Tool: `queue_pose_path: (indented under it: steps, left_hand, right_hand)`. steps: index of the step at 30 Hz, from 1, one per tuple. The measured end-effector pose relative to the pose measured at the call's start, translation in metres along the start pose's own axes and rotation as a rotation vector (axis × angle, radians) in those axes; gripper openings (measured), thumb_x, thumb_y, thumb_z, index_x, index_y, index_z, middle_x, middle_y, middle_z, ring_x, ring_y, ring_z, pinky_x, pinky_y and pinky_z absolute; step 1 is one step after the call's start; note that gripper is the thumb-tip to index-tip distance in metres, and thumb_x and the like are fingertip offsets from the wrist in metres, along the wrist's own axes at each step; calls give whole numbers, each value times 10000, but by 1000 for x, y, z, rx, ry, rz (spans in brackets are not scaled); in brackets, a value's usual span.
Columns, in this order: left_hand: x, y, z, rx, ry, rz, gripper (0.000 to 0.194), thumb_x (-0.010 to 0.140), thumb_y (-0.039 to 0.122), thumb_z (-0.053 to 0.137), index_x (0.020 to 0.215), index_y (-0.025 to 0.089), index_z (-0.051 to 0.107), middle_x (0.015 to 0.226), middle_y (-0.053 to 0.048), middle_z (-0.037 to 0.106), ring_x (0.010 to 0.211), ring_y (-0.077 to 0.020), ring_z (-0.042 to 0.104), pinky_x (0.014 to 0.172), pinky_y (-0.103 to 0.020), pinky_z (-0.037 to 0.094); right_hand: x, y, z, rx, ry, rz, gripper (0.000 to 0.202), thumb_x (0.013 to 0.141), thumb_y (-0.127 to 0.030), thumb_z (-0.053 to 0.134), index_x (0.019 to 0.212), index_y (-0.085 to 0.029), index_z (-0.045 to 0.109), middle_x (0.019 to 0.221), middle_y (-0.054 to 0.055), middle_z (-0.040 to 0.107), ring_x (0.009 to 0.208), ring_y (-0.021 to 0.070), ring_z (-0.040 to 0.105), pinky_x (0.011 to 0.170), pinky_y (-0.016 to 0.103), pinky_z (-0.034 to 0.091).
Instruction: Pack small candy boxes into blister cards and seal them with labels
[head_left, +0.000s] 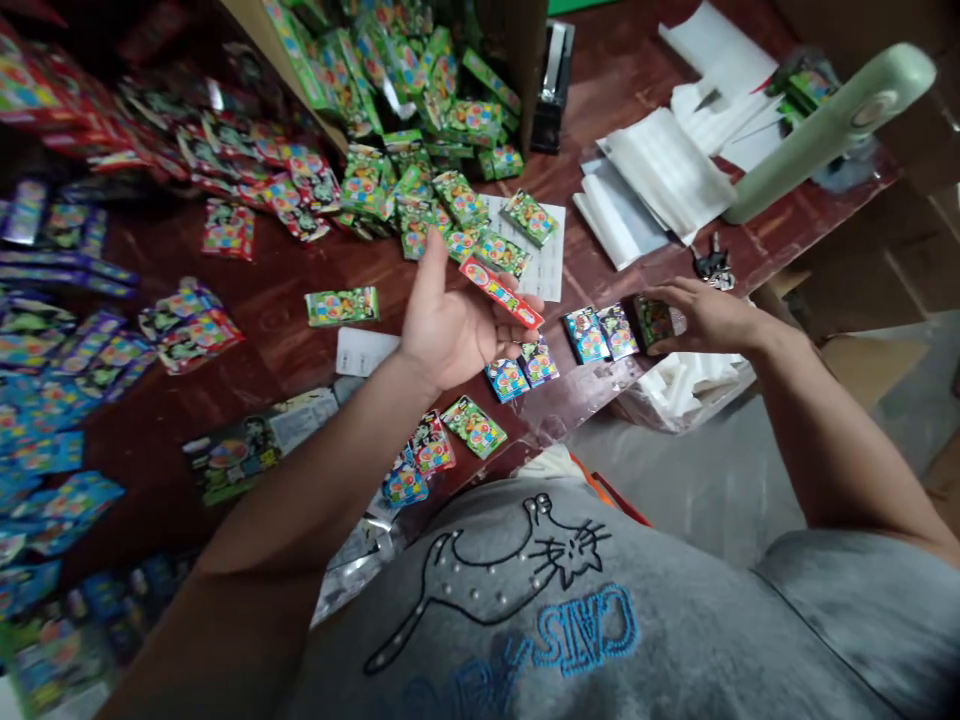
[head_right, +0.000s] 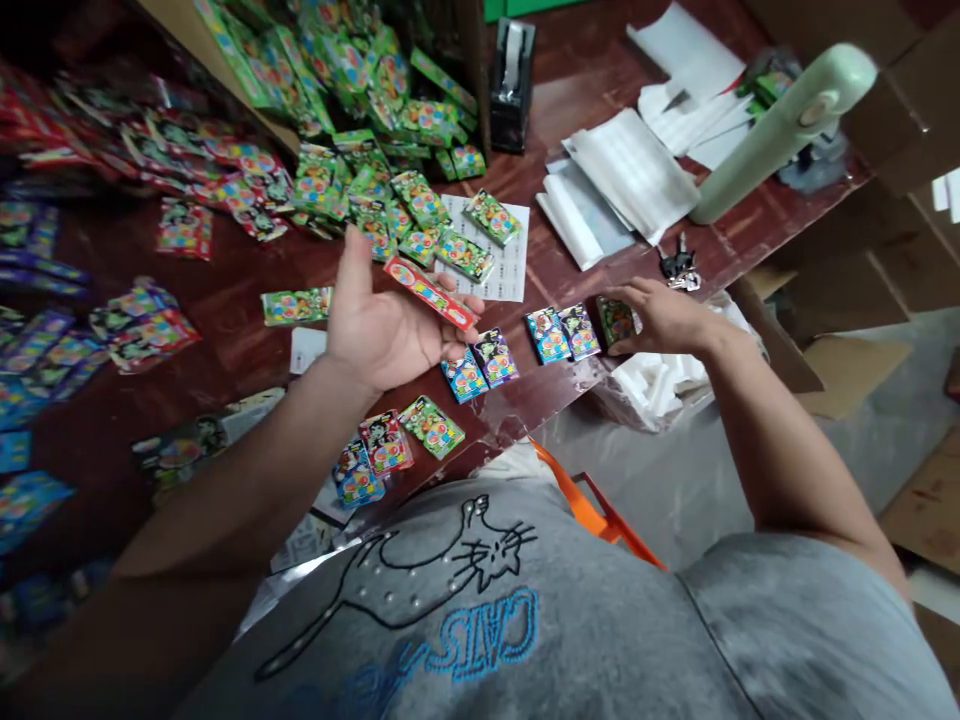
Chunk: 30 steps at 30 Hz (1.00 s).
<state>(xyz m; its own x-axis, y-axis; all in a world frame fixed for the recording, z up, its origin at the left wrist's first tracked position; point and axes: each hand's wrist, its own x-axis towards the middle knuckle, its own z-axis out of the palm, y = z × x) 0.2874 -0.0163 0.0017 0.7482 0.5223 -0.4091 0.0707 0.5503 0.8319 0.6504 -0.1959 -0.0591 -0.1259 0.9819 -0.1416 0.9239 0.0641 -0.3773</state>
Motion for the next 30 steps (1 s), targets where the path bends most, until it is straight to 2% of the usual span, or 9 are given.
queue_pose_path:
  steps: [3, 6, 9, 13, 17, 20, 23, 25, 30]
  left_hand:
    - [13, -11, 8, -12, 21, 10, 497, 932, 669, 649, 1025, 180, 650, 920, -80, 757, 658, -170, 697, 536, -267, 464]
    - [15, -19, 7, -22, 60, 32, 338, 875, 485, 732, 982, 171, 667, 906, -66, 766, 613, -128, 660, 495, -233, 422]
    - [10, -25, 1, 24, 57, 39, 344, 863, 446, 772, 1015, 146, 698, 958, -91, 778, 719, -158, 719, 533, -234, 480]
    - [9, -34, 4, 63, 22, 19, 469, 850, 380, 856, 1215, 163, 657, 1011, -68, 755, 840, -204, 776, 615, -255, 568]
    - [27, -43, 31, 70, -25, 45, 490, 957, 297, 774, 1386, 229, 549, 1173, -104, 756, 958, -265, 805, 726, -352, 646]
    - [48, -52, 60, 44, -108, 81, 409, 988, 202, 723, 1347, 251, 533, 1212, -101, 750, 1093, -294, 792, 911, -480, 664]
    - [69, -63, 81, 49, -152, 44, 303, 1012, 204, 679, 1270, 235, 525, 1219, -115, 758, 1130, -311, 785, 965, -552, 656]
    - [82, -69, 88, 151, -159, 140, 323, 991, 141, 651, 1277, 227, 528, 1275, -127, 757, 1205, -312, 766, 1023, -564, 640]
    - [102, -72, 94, 872, -356, 737, 426, 961, 26, 540, 1302, 247, 668, 1467, -73, 729, 1486, -266, 615, 1285, -551, 466]
  right_hand:
    - [-3, 4, 14, 24, 37, -5, 954, 815, -746, 804, 1595, -241, 589, 1424, 178, 691, 1307, 409, 683, 1143, 600, 584]
    - [-2, 6, 19, 28, 46, -36, 970, 834, -782, 765, 1608, -226, 581, 1431, 192, 688, 1309, 419, 674, 1149, 613, 573]
    - [0, 6, 18, 24, 40, -60, 978, 862, -805, 716, 1611, -192, 575, 1444, 219, 677, 1305, 430, 665, 1143, 623, 566]
    - [0, 2, 9, -25, 41, -60, 983, 877, -814, 688, 1602, -159, 574, 1394, 231, 686, 1257, 436, 663, 1114, 629, 567]
    - [-6, 14, 2, -97, 72, -3, 977, 898, -784, 685, 1592, -106, 563, 1376, 267, 667, 1235, 449, 639, 1115, 653, 539]
    - [-15, 30, 5, -119, 66, 77, 954, 868, -779, 720, 1595, -180, 569, 1397, 240, 664, 1250, 450, 622, 1134, 670, 522]
    - [-23, 41, 14, -103, 85, 123, 971, 842, -792, 733, 1604, -217, 557, 1404, 211, 672, 1259, 445, 631, 1134, 671, 532]
    - [-28, 43, 20, -71, 118, 119, 972, 860, -790, 718, 1617, -205, 543, 1455, 215, 651, 1311, 439, 624, 1171, 649, 525]
    - [-35, 49, 28, 12, 155, 88, 1067, 820, -779, 774, 1639, -146, 510, 1544, 271, 583, 1408, 466, 588, 1208, 660, 504]
